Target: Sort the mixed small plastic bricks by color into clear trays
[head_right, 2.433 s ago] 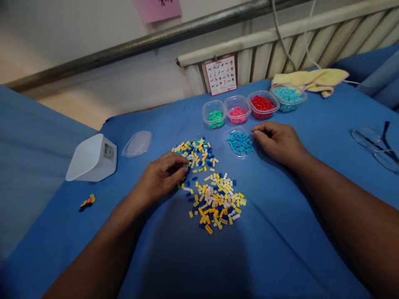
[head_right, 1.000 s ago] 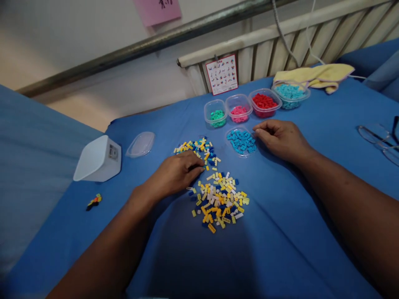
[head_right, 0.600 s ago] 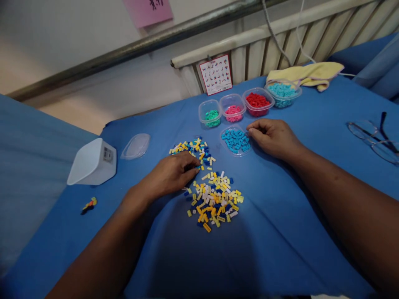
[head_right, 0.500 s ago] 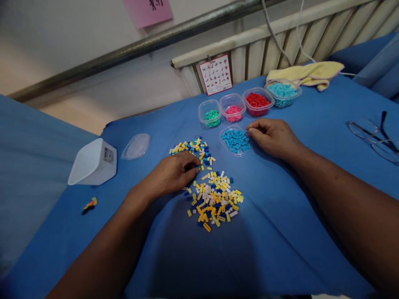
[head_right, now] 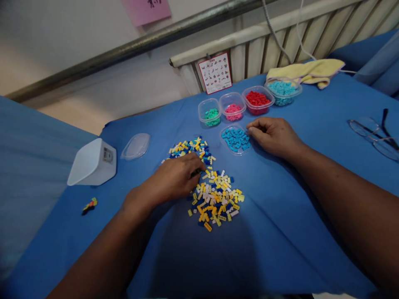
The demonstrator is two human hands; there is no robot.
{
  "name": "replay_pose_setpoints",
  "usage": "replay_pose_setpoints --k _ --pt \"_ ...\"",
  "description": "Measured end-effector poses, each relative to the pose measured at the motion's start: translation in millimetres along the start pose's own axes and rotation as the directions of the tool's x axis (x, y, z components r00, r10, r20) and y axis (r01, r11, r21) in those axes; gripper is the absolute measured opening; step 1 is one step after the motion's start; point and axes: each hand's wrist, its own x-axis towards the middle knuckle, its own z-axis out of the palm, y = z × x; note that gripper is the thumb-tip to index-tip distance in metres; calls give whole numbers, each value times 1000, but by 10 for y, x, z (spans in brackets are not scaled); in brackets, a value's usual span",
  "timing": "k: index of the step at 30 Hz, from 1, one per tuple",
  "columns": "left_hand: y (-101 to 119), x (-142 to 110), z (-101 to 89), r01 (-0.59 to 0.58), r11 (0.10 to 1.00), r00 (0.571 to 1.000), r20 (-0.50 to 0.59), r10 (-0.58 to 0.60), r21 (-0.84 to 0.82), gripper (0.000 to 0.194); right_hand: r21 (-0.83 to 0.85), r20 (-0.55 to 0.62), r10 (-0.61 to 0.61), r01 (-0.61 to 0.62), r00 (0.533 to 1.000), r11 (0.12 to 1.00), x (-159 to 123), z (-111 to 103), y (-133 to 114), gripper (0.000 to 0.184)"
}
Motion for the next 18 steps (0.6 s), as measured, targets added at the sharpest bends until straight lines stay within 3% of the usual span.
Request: replay_pose_setpoints --k 4,18 --pt "22 4 -4 -31 998 999 -10 32 62 26 3 12 -4 4 1000 1000 -2 -7 1 22" --pt "-29 75 117 -35 996 997 -74 29 -83 25 -2 10 -4 4 1000 1000 -5 4 4 22"
